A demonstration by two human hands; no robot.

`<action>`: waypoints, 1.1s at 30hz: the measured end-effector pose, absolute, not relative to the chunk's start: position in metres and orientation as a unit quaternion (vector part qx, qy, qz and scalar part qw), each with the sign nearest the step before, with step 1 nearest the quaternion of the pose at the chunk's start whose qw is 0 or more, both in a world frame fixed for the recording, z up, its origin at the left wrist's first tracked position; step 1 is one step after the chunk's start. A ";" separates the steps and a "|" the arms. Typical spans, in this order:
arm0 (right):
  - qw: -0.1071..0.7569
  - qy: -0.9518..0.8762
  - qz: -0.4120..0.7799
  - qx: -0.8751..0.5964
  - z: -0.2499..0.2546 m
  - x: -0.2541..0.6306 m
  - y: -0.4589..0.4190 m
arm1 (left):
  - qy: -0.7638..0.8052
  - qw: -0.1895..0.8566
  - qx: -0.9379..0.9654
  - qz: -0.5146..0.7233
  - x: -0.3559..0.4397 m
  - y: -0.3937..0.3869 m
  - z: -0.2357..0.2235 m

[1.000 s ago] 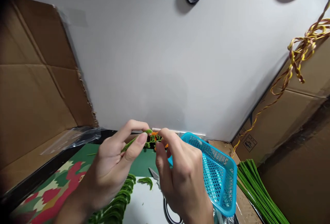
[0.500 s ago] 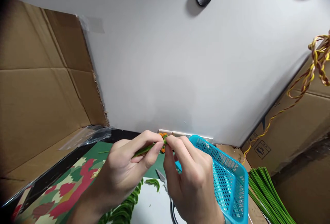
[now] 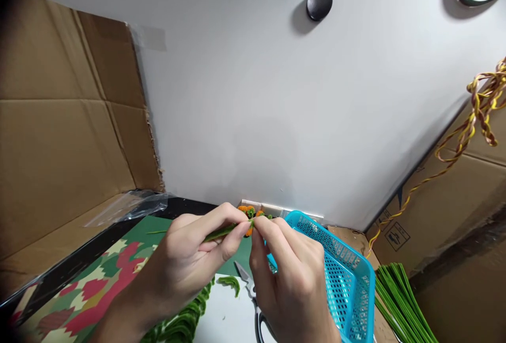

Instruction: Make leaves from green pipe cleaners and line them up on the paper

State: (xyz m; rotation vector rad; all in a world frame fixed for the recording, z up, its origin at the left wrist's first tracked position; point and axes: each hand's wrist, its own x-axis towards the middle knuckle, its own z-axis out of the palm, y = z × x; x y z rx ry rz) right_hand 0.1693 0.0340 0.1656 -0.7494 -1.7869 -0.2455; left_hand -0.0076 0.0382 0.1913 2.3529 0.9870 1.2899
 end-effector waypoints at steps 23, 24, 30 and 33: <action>0.598 -0.730 -0.121 -0.308 0.169 0.173 0.032 | 0.229 0.195 0.796 0.526 -0.001 0.044 0.185; 0.597 -0.731 -0.119 -0.309 0.168 0.172 0.031 | 0.226 0.202 0.791 0.531 0.000 0.045 0.183; 0.591 -0.735 -0.074 -0.325 0.168 0.170 0.031 | 0.240 0.190 0.772 0.557 0.008 0.047 0.179; 0.595 -0.723 -0.080 -0.342 0.169 0.170 0.031 | 0.235 0.179 0.776 0.556 0.010 0.046 0.179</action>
